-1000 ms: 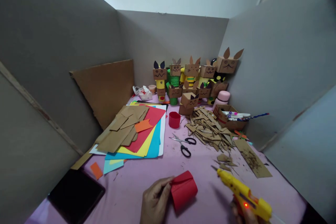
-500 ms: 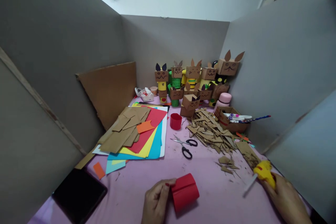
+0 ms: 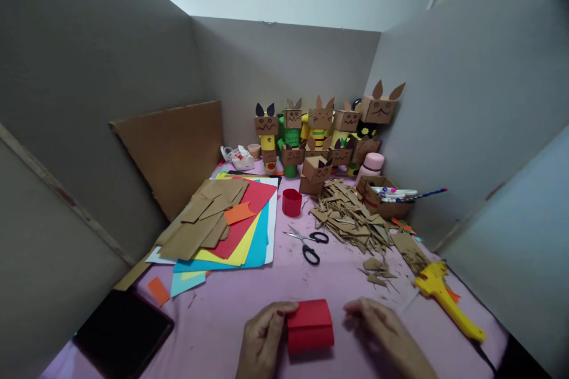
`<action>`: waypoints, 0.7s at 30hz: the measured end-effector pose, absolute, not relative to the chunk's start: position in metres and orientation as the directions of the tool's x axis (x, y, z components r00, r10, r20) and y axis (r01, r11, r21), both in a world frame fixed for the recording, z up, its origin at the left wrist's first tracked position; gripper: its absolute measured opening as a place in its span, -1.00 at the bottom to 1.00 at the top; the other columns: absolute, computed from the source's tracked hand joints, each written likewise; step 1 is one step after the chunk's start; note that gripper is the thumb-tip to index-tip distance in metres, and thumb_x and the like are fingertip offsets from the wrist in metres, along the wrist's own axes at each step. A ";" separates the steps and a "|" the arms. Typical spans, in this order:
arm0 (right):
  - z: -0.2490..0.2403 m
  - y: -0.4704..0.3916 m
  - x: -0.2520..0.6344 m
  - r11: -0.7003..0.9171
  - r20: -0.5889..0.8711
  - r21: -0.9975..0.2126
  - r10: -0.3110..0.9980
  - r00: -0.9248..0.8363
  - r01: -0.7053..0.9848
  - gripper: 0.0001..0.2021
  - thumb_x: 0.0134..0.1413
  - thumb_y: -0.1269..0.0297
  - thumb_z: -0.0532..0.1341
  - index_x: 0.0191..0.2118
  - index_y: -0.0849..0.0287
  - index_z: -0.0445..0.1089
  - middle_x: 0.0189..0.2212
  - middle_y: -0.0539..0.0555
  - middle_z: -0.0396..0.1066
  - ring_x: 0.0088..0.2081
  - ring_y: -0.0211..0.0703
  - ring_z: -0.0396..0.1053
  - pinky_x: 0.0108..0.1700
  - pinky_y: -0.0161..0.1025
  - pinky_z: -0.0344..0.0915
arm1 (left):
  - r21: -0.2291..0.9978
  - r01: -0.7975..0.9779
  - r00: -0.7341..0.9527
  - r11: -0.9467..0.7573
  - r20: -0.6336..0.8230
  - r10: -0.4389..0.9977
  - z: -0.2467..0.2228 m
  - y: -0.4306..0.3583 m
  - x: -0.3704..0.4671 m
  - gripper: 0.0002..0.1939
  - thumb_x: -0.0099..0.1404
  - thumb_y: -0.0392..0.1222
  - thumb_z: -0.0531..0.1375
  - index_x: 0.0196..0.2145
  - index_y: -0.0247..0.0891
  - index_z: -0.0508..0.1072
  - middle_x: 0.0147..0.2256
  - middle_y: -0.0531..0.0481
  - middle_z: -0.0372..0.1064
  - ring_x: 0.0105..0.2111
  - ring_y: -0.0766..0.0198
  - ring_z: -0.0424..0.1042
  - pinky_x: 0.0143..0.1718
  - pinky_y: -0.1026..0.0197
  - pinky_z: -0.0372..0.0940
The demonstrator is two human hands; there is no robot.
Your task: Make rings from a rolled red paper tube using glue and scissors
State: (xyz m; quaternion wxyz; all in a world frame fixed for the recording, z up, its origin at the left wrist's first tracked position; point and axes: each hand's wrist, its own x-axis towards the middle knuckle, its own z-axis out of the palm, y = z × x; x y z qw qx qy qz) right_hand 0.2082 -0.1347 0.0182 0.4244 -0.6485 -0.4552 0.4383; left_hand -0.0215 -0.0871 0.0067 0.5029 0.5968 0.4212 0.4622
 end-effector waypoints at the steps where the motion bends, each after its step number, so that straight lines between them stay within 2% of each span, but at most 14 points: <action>1: 0.015 -0.129 0.189 -0.266 -0.255 -0.959 0.961 0.110 0.094 -0.52 -0.02 -0.18 0.05 -0.50 0.20 0.36 -0.62 0.02 0.31 -0.49 -0.18 0.26 -0.45 -0.30 0.17 | 0.990 0.042 0.241 -0.138 0.124 0.963 0.008 -0.088 -0.022 -0.67 0.26 -0.03 0.03 -0.32 -0.23 0.52 -0.28 -0.13 0.51 -0.22 0.11 0.45 -0.16 0.18 0.31; 2: 0.011 -0.123 0.173 -0.300 -0.300 -0.954 0.953 0.042 0.000 -0.51 -0.03 -0.19 0.06 -0.56 0.20 0.33 -0.70 -0.05 0.20 -0.60 -0.27 0.14 -0.55 -0.35 0.05 | 0.990 0.047 0.266 -0.135 0.118 0.957 0.008 -0.089 -0.022 -0.67 0.26 -0.03 0.03 -0.31 -0.24 0.52 -0.30 -0.13 0.51 -0.23 0.12 0.45 -0.16 0.18 0.30; 4: 0.002 -0.115 0.154 -0.320 -0.335 -0.927 0.941 0.050 -0.196 -0.53 -0.07 -0.17 0.13 -0.61 0.20 0.27 -0.74 -0.13 0.09 -0.66 -0.36 -0.01 -0.59 -0.38 -0.06 | 0.991 0.032 0.287 -0.133 0.118 0.950 0.009 -0.090 -0.021 -0.69 0.25 -0.02 0.05 -0.31 -0.24 0.51 -0.29 -0.13 0.49 -0.24 0.13 0.43 -0.17 0.20 0.29; 6: -0.005 -0.111 0.146 -0.323 -0.350 -0.879 0.937 0.014 -0.350 -0.56 -0.13 -0.12 0.21 -0.59 0.23 0.28 -0.72 -0.12 0.12 -0.65 -0.38 -0.02 -0.58 -0.40 -0.07 | 0.995 -0.025 0.251 -0.099 0.102 0.962 0.007 -0.090 -0.020 -0.72 0.23 0.00 0.07 -0.33 -0.24 0.46 -0.34 -0.09 0.45 -0.31 0.17 0.42 -0.26 0.22 0.30; 8: -0.007 -0.110 0.146 -0.320 -0.342 -0.841 0.939 -0.030 -0.435 -0.57 -0.18 -0.09 0.27 -0.57 0.26 0.32 -0.69 -0.09 0.21 -0.64 -0.38 0.03 -0.56 -0.41 -0.03 | 0.998 -0.060 0.220 -0.018 0.030 0.975 0.004 -0.086 -0.017 -0.72 0.24 0.03 0.05 -0.37 -0.23 0.36 -0.45 -0.01 0.37 -0.44 0.25 0.36 -0.40 0.27 0.27; 10: -0.005 -0.111 0.147 -0.298 -0.311 -0.833 0.949 -0.051 -0.467 -0.58 -0.16 -0.06 0.27 -0.58 0.28 0.37 -0.69 -0.06 0.27 -0.63 -0.35 0.10 -0.53 -0.40 0.02 | 0.998 -0.025 0.253 0.057 -0.049 0.966 0.001 -0.082 -0.015 -0.68 0.24 0.07 0.03 -0.45 -0.24 0.30 -0.56 0.07 0.25 -0.55 0.32 0.26 -0.50 0.31 0.19; 15: 0.004 -0.115 0.146 -0.236 -0.218 -0.851 0.972 -0.092 -0.470 -0.62 -0.02 -0.01 0.20 -0.49 0.27 0.46 -0.68 -0.02 0.37 -0.60 -0.26 0.25 -0.44 -0.32 0.15 | 0.991 0.121 0.340 0.058 -0.096 0.935 -0.004 -0.076 -0.013 -0.60 0.17 0.07 0.12 -0.63 -0.30 0.29 -0.62 0.10 0.15 -0.56 0.36 0.12 -0.52 0.33 0.08; 21: 0.005 -0.114 0.142 -0.234 -0.235 -0.883 0.971 -0.049 -0.408 -0.57 -0.10 -0.07 0.22 -0.48 0.29 0.47 -0.67 0.00 0.38 -0.58 -0.22 0.27 -0.45 -0.30 0.15 | 0.973 0.231 0.327 0.021 -0.098 0.940 -0.005 -0.080 -0.013 -0.59 0.20 0.07 0.06 -0.63 -0.29 0.27 -0.61 0.10 0.13 -0.56 0.35 0.09 -0.54 0.32 0.05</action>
